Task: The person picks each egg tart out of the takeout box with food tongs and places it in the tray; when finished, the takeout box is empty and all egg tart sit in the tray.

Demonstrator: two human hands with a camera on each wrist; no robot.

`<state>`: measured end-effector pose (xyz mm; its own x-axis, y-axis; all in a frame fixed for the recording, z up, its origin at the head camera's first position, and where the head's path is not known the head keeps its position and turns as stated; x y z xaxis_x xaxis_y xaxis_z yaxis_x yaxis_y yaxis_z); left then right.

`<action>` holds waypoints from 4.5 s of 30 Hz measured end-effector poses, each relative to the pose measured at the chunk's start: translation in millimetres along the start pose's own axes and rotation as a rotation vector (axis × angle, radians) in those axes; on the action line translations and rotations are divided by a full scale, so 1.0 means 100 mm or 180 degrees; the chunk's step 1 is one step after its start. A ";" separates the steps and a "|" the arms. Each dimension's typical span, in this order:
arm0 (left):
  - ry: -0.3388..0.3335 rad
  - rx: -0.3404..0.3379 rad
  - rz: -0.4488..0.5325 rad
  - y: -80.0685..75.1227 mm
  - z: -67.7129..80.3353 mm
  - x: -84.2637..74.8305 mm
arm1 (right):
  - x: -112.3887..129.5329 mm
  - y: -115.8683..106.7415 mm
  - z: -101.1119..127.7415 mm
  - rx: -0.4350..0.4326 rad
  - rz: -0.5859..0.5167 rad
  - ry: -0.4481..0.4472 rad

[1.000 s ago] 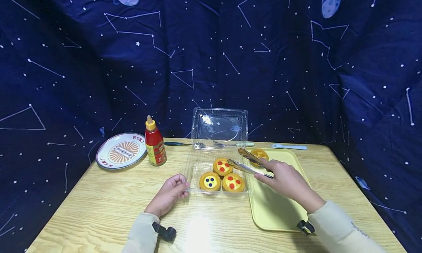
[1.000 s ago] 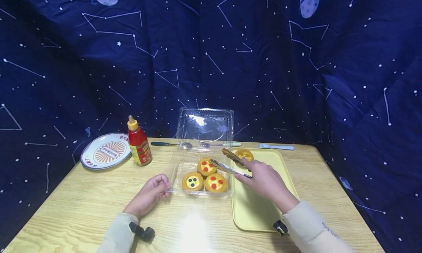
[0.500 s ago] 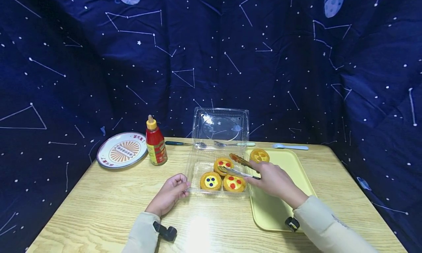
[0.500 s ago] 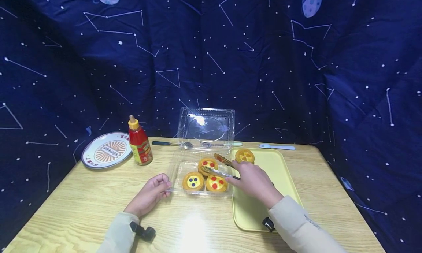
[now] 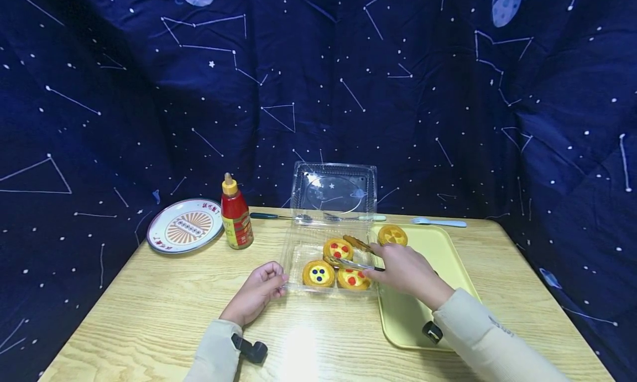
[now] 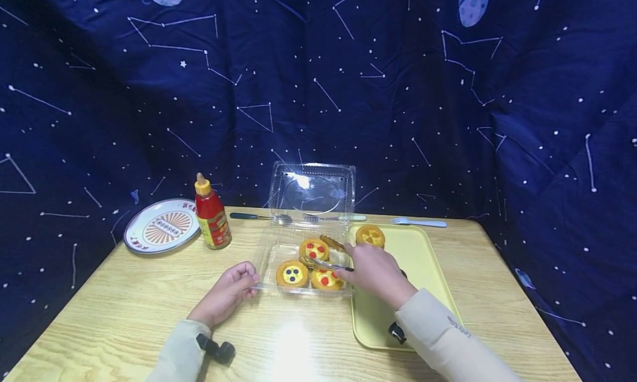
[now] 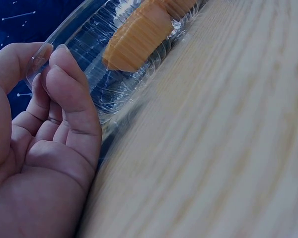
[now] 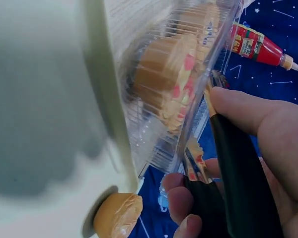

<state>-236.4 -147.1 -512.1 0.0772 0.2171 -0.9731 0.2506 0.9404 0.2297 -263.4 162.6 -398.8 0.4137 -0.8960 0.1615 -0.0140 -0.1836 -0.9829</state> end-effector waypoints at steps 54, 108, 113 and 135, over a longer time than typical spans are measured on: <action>0.0047 0.0001 -0.0056 -0.02 -0.01 0.04 | -0.59 -0.58 0.53 -0.0836 0.0159 0.0131; -0.0007 0.0001 0.0077 0.00 0.00 0.01 | -1.64 -0.21 0.62 -0.0143 0.0305 0.0843; 0.0025 0.0043 0.0066 -0.01 -0.01 0.02 | -1.63 -0.24 0.66 -0.0113 0.0245 0.0867; 0.0065 0.0016 0.0004 -0.04 0.01 0.00 | -1.19 -0.58 0.83 -0.0564 -0.0010 0.0563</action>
<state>-236.2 -151.1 -513.3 0.0578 0.2237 -0.9729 0.2554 0.9388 0.2310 -236.4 313.0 -368.7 0.2483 -0.9493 0.1929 -0.1788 -0.2406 -0.9540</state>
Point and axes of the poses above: each hand's wrist, its own z-axis away from the middle knuckle, its own y-axis out of the palm, x = y × z, the point moved 3 cm from there along -z, towards the middle knuckle, and after that the axes turned 3 degrees about -x, right-handed, at the moved point
